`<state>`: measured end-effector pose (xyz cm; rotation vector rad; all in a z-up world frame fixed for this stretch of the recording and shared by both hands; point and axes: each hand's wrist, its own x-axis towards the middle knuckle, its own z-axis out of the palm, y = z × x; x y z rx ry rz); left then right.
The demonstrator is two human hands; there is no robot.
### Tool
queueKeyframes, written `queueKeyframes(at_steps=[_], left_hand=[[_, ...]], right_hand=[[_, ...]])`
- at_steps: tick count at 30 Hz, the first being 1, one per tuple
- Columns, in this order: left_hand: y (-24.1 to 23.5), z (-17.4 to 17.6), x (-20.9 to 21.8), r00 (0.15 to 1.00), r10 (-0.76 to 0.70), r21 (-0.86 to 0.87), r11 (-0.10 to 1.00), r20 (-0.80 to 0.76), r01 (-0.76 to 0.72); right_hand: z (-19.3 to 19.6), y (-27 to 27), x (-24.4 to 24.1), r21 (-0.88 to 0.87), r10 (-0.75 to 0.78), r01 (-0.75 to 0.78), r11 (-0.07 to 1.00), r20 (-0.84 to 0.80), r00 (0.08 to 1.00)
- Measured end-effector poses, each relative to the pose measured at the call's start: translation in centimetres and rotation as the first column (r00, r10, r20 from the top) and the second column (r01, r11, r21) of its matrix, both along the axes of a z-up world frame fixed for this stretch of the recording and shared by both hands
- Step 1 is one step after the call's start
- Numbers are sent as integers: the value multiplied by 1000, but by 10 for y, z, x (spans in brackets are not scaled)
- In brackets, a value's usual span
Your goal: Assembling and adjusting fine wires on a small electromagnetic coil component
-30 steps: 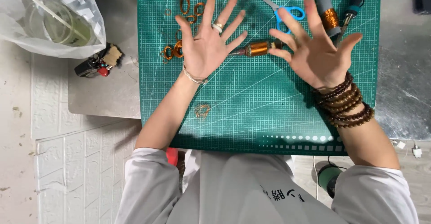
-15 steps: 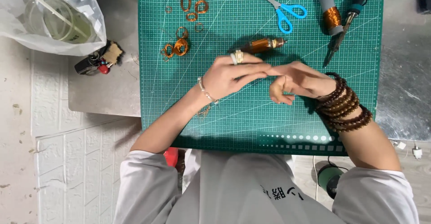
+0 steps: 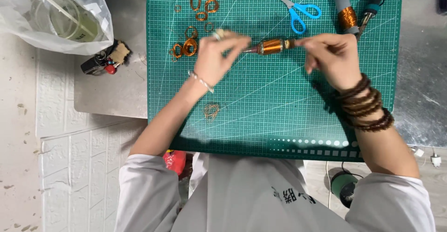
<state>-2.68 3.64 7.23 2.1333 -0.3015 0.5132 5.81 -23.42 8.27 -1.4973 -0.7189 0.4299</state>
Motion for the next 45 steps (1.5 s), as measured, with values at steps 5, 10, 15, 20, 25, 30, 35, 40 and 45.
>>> queueKeyframes(at_steps=[5, 10, 15, 20, 25, 30, 35, 40, 45], left_hand=[[-9, 33, 1, 994, 18, 240, 971, -111, 9], [-24, 6, 0, 976, -24, 456, 881, -218, 123], [-20, -33, 11, 992, -29, 467, 880, -125, 85], [-21, -15, 9, 984, -47, 444, 888, -172, 120], [-18, -14, 9, 984, -67, 436, 890, -168, 135], [-13, -37, 17, 986, -110, 418, 896, -122, 151], [-15, -23, 14, 980, -118, 424, 888, -162, 177], [-16, -18, 16, 978, -101, 469, 865, -184, 178], [-13, -26, 16, 979, -125, 437, 880, -162, 185]], right_hand=[[-20, 25, -13, -260, 50, 279, 924, 808, 587], [-14, 40, -19, -275, 205, 428, 861, 958, 202], [-17, 50, -16, -172, 177, 420, 891, 984, 27], [-22, 53, -17, -200, 207, 420, 885, 978, 30], [-12, 57, -16, -154, 165, 391, 908, 986, 6], [-15, 58, -14, -173, 193, 369, 913, 981, -18], [-14, 64, -11, -196, 241, 406, 892, 969, -61], [-24, 65, -7, -255, 311, 421, 871, 948, -69], [-46, 47, 8, -293, 276, 366, 883, 956, 101]])
